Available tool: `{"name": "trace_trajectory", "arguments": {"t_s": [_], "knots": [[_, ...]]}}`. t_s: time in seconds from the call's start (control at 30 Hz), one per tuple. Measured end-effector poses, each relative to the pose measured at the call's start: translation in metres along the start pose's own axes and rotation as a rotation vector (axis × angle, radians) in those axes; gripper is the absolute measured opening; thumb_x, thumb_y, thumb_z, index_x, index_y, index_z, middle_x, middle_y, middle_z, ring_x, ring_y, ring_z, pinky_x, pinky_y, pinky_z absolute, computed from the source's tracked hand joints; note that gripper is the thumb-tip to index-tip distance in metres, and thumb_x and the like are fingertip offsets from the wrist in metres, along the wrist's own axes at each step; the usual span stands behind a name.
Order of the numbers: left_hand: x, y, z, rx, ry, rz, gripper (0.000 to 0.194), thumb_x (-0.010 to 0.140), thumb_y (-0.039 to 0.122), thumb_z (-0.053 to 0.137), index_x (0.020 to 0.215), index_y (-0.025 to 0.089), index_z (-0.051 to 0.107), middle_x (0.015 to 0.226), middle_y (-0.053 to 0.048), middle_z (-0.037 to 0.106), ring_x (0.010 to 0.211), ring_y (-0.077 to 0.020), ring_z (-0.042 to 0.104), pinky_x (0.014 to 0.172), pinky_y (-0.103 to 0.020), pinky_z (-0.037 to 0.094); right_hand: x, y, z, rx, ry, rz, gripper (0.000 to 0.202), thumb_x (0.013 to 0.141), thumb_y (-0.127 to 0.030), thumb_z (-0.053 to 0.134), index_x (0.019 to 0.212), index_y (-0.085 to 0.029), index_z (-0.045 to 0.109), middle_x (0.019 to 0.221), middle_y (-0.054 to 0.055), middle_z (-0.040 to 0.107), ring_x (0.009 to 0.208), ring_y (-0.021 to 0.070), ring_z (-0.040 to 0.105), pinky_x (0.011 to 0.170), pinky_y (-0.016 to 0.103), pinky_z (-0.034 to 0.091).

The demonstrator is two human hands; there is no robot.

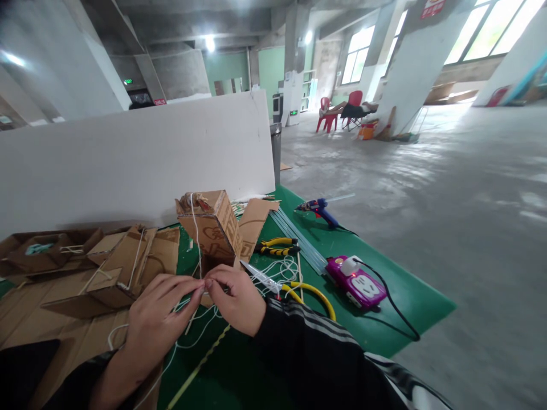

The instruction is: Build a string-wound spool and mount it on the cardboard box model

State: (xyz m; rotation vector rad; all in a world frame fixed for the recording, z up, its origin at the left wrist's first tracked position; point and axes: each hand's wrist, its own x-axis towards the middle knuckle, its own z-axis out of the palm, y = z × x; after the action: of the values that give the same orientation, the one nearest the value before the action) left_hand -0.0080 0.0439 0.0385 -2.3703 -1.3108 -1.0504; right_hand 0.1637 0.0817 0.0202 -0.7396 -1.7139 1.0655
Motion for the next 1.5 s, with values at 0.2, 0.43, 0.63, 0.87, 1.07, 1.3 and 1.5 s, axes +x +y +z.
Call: {"name": "trace_trajectory", "arguments": {"t_s": [0.2, 0.43, 0.63, 0.87, 1.07, 1.3, 1.5], "knots": [[0.001, 0.0, -0.001, 0.011, 0.003, 0.007, 0.006, 0.091, 0.016, 0.065, 0.094, 0.019, 0.07, 0.089, 0.0, 0.074, 0.083, -0.0171, 0.062, 0.082, -0.031, 0.048, -0.002, 0.002, 0.0, 0.052, 0.068, 0.103, 0.013, 0.088, -0.03, 0.06, 0.082, -0.018, 0.062, 0.082, 0.003, 0.061, 0.066, 0.0136, 0.054, 0.057, 0.027, 0.046], [0.0, -0.002, -0.001, -0.018, -0.001, 0.036, 0.01, 0.091, 0.013, 0.065, 0.098, 0.017, 0.071, 0.091, -0.002, 0.075, 0.084, -0.0165, 0.062, 0.082, -0.029, 0.048, 0.0, 0.005, 0.001, 0.309, 0.009, 0.268, 0.024, 0.082, -0.04, 0.068, 0.08, -0.017, 0.063, 0.081, 0.001, 0.058, 0.052, 0.008, 0.048, 0.034, 0.018, 0.039], [-0.002, 0.001, 0.002, -0.047, 0.021, 0.015, 0.009, 0.092, 0.018, 0.066, 0.098, 0.017, 0.071, 0.089, -0.001, 0.075, 0.082, -0.0163, 0.062, 0.08, -0.029, 0.048, -0.002, 0.009, 0.006, 0.337, 0.061, 0.297, 0.024, 0.082, -0.04, 0.066, 0.077, -0.017, 0.065, 0.068, -0.003, 0.053, 0.047, 0.0088, 0.049, 0.032, 0.018, 0.041], [0.0, -0.004, 0.0, -0.005, -0.006, 0.022, 0.007, 0.091, 0.017, 0.066, 0.096, 0.019, 0.071, 0.086, -0.001, 0.074, 0.08, -0.0166, 0.061, 0.078, -0.029, 0.046, -0.001, 0.004, 0.002, 0.145, 0.093, 0.153, 0.019, 0.081, -0.027, 0.065, 0.067, -0.016, 0.072, 0.08, 0.005, 0.066, 0.069, 0.0148, 0.061, 0.059, 0.026, 0.05], [0.002, -0.009, -0.003, -0.033, -0.107, 0.034, 0.009, 0.094, 0.018, 0.061, 0.093, 0.02, 0.069, 0.088, 0.0, 0.073, 0.081, -0.0172, 0.061, 0.079, -0.029, 0.045, 0.001, 0.0, -0.003, 0.048, 0.062, 0.145, 0.013, 0.08, -0.028, 0.068, 0.074, -0.016, 0.07, 0.076, 0.004, 0.065, 0.069, 0.0151, 0.059, 0.059, 0.026, 0.047], [-0.001, -0.007, -0.002, 0.011, -0.069, 0.048, 0.006, 0.094, 0.019, 0.062, 0.095, 0.019, 0.068, 0.089, 0.001, 0.075, 0.082, -0.0168, 0.062, 0.079, -0.029, 0.045, 0.0, 0.003, -0.001, 0.277, 0.017, 0.265, 0.02, 0.08, -0.035, 0.068, 0.075, -0.016, 0.065, 0.077, 0.0, 0.057, 0.05, 0.0081, 0.048, 0.033, 0.018, 0.035], [-0.002, 0.002, 0.0, 0.072, -0.006, 0.053, 0.003, 0.092, 0.017, 0.065, 0.092, 0.019, 0.067, 0.083, 0.0, 0.073, 0.077, -0.0166, 0.062, 0.075, -0.03, 0.045, -0.005, 0.006, 0.011, 0.385, 0.117, 0.339, 0.018, 0.081, -0.035, 0.065, 0.075, -0.018, 0.061, 0.054, -0.007, 0.049, 0.038, 0.0061, 0.04, 0.031, 0.016, 0.033]]}}
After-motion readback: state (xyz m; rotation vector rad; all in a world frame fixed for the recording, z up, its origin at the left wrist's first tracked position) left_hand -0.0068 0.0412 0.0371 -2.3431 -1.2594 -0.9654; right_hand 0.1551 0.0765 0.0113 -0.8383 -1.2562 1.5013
